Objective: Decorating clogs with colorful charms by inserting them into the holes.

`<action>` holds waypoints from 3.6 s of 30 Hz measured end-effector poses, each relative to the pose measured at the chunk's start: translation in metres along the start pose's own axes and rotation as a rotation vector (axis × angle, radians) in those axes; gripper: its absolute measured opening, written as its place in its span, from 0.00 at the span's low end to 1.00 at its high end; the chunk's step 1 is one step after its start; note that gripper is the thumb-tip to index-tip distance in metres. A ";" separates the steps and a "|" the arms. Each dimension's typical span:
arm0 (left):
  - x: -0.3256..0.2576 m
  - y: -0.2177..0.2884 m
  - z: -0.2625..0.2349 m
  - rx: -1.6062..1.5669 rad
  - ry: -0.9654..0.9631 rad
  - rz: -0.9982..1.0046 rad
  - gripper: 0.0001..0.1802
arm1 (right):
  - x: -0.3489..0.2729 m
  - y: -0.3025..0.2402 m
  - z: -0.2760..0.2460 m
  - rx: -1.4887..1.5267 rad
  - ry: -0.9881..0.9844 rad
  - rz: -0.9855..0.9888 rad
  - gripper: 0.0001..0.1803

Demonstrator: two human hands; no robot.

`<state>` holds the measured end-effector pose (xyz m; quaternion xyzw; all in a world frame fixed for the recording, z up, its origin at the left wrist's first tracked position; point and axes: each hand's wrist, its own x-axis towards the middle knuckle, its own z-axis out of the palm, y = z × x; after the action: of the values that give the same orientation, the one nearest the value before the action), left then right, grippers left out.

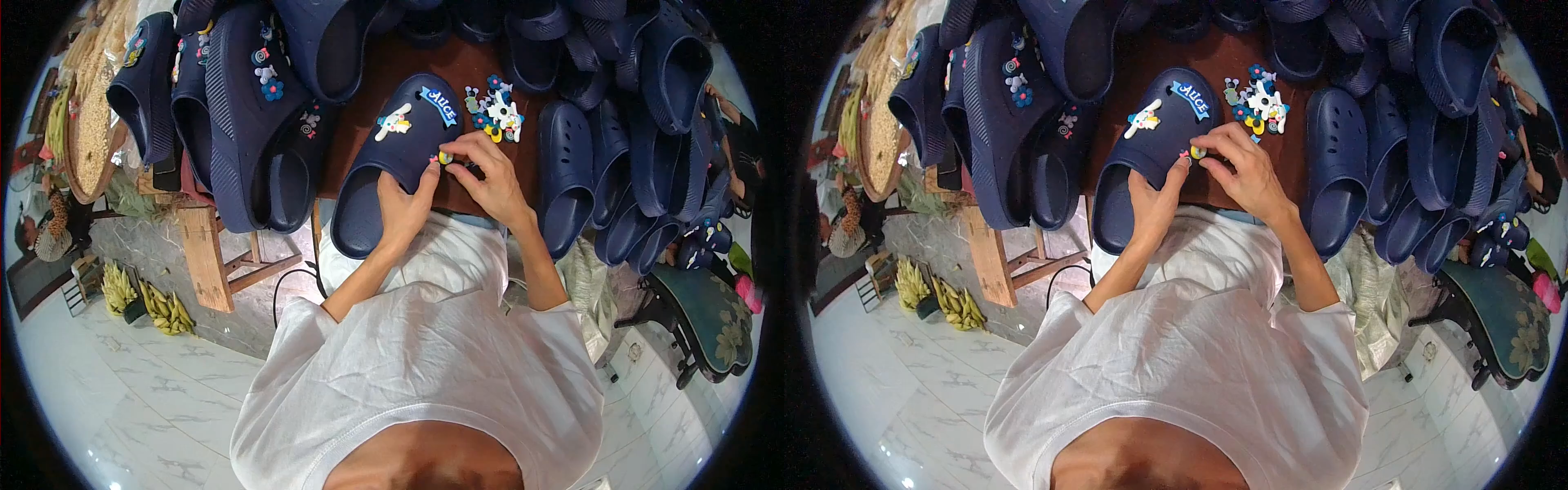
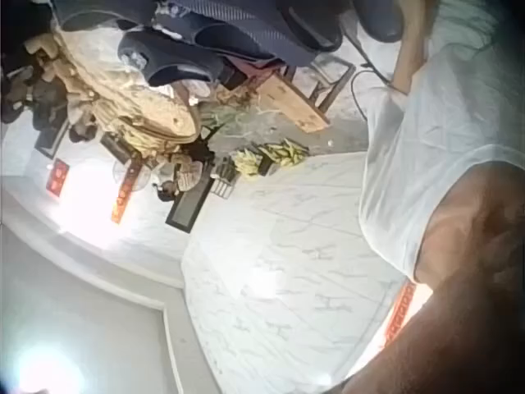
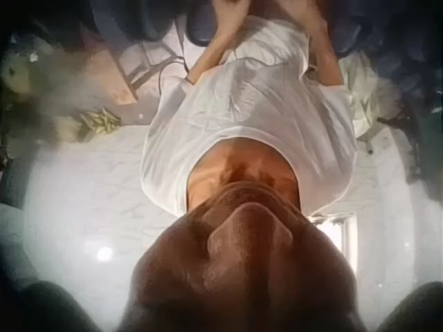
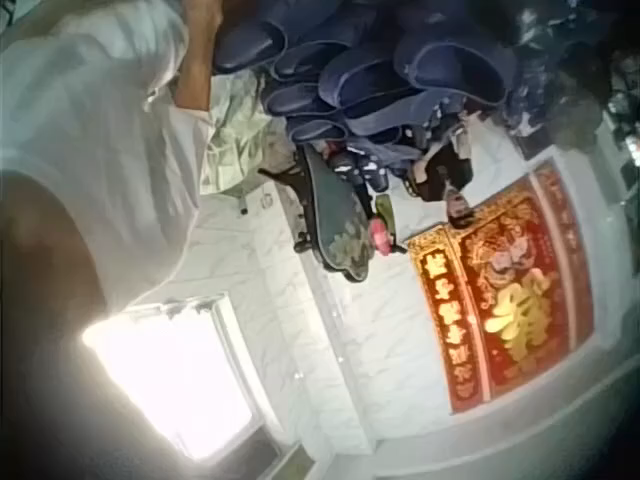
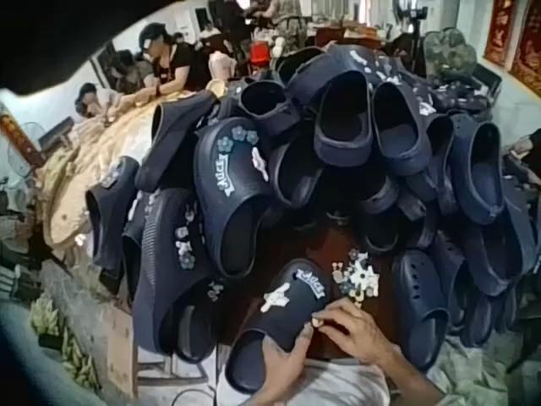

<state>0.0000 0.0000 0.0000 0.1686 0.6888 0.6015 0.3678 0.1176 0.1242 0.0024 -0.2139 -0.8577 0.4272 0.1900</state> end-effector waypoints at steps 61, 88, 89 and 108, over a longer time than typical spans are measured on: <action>-0.004 -0.009 -0.004 0.129 0.007 0.161 0.23 | 0.019 0.004 0.005 0.071 0.310 0.211 0.14; 0.025 -0.021 -0.045 -1.216 -0.384 -0.394 0.28 | 0.056 0.008 0.022 0.006 0.482 0.200 0.09; 0.027 -0.016 -0.040 -1.194 -0.245 -0.455 0.26 | 0.053 0.013 0.016 -0.063 0.508 0.193 0.09; 0.061 -0.003 -0.014 -1.245 -0.113 -0.587 0.26 | 0.042 0.056 -0.002 -0.602 0.441 0.300 0.11</action>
<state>-0.0501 0.0302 -0.0216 -0.2364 0.2124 0.7508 0.5791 0.0946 0.1785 -0.0360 -0.4692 -0.8424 0.1238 0.2342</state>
